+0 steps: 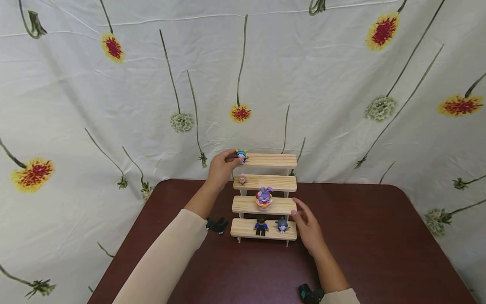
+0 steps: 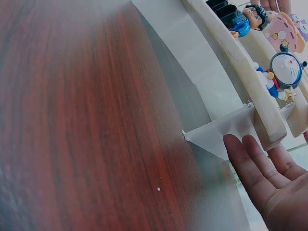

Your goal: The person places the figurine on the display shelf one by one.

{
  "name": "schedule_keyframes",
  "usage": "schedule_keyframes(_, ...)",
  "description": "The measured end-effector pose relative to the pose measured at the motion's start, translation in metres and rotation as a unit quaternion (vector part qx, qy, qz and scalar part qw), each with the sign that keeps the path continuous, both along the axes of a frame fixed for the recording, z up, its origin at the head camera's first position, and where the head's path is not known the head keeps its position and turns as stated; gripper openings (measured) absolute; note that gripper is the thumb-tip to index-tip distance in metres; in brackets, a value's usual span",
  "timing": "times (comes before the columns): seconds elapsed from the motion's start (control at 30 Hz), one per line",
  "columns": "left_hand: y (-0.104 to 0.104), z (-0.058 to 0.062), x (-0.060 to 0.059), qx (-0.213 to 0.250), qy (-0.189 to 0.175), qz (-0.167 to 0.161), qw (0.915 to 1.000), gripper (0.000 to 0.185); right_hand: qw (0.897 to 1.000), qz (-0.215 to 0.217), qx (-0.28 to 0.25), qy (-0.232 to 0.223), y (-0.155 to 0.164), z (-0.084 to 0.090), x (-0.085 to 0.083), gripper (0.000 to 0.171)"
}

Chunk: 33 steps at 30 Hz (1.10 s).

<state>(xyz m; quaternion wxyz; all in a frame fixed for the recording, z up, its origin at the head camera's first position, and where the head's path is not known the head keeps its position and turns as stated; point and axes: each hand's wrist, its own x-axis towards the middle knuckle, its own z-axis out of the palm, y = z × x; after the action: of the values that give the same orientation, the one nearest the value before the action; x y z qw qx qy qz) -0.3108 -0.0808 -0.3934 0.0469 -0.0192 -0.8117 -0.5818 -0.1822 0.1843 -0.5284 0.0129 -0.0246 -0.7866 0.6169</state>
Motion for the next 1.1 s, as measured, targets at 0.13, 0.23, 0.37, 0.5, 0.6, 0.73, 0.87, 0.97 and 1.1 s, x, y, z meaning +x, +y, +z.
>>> schedule_keyframes(0.13,-0.0001,0.0002,-0.0014,0.005,-0.002,-0.005,1.0000,0.044,1.000,0.000,-0.004,-0.001,-0.0006,-0.0003,-0.0005,0.052)
schedule_keyframes(0.23,0.0003,-0.0007,-0.0035,0.009,-0.001,-0.009,0.9999,0.044,1.000,-0.002,-0.005,-0.002,-0.0004,-0.0004,-0.0007,0.051)
schedule_keyframes(0.37,0.0014,-0.0021,-0.0074,0.000,0.002,-0.007,1.0000,0.044,1.000,-0.002,-0.008,0.002,-0.0002,0.0001,-0.0003,0.051)
schedule_keyframes(0.5,0.0019,-0.0011,-0.0096,-0.022,0.010,-0.007,0.9997,0.043,1.000,-0.003,-0.003,-0.001,-0.0006,0.0007,-0.0001,0.050)
schedule_keyframes(0.6,0.0010,-0.0010,-0.0098,-0.031,0.009,-0.012,0.9994,0.043,1.000,-0.006,0.005,-0.004,-0.0007,0.0007,0.0001,0.050)
schedule_keyframes(0.73,-0.0009,-0.0020,-0.0092,-0.031,0.001,-0.023,0.9993,0.044,1.000,-0.006,0.005,-0.004,-0.0007,0.0005,0.0007,0.050)
schedule_keyframes(0.87,-0.0027,-0.0030,-0.0094,-0.032,0.003,-0.030,0.9990,0.045,1.000,-0.005,-0.001,-0.007,-0.0008,0.0008,0.0004,0.051)
schedule_keyframes(0.97,-0.0034,-0.0033,-0.0090,-0.041,0.006,-0.030,0.9987,0.045,1.000,-0.005,-0.001,-0.009,-0.0008,0.0010,0.0002,0.051)
schedule_keyframes(1.1,-0.0034,-0.0028,-0.0073,-0.052,0.012,-0.026,0.9982,0.043,1.000,-0.004,0.000,-0.010,-0.0010,0.0012,0.0000,0.051)
